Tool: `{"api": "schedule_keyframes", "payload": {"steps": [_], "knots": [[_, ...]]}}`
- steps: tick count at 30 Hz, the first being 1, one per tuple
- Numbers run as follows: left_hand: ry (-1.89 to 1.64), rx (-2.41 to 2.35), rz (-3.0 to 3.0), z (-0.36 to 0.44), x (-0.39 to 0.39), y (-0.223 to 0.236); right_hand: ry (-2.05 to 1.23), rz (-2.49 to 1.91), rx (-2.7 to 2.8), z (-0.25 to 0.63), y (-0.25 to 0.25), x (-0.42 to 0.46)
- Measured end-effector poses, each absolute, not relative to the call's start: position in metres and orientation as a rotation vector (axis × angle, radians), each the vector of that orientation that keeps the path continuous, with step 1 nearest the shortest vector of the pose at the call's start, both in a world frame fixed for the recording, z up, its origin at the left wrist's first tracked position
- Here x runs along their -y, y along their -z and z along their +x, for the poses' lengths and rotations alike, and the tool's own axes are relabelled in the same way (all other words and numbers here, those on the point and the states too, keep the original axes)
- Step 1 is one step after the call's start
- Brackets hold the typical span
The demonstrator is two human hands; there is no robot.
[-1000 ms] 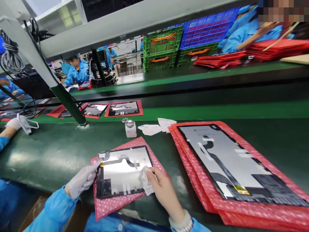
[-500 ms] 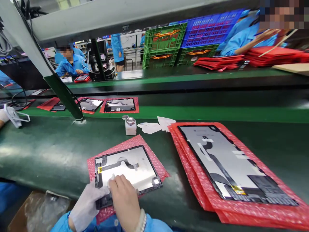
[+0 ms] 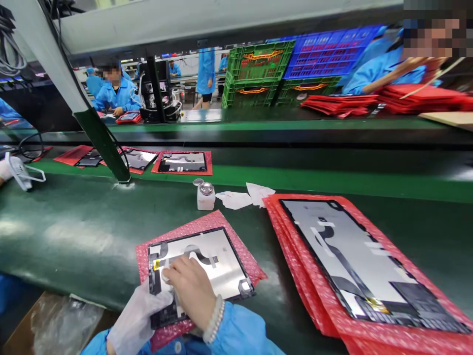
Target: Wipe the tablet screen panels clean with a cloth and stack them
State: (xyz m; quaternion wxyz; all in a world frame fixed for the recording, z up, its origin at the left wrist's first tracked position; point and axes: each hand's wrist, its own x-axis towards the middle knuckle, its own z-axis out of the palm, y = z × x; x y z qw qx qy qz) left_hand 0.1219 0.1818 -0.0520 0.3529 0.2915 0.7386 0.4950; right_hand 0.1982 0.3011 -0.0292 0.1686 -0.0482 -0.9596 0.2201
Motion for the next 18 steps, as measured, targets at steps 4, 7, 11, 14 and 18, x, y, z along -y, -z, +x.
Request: {"api": "schedule_keyframes", "payload": {"steps": [4,7,11,14,18], "knots": [[-1.301,-1.871,0.782,0.117,-0.177,0.051,-0.506,-0.209,2.729,0.212,0.029,-0.326],[-1.364,-1.804,0.730,0.116,-0.172,0.052,-0.436,-0.376,2.695,0.215,0.018,-0.347],[-1.457,-1.746,0.455,0.117,-0.170,0.058,-0.453,-0.435,2.601,0.186,0.014,-0.355],[-1.376,-1.810,0.367,0.113,-0.166,0.058,-0.378,-0.431,2.609,0.179,0.030,-0.370],[-1.325,-1.827,0.393,0.109,-0.166,0.050,-0.222,-0.692,2.520,0.203,0.044,-0.406]]}}
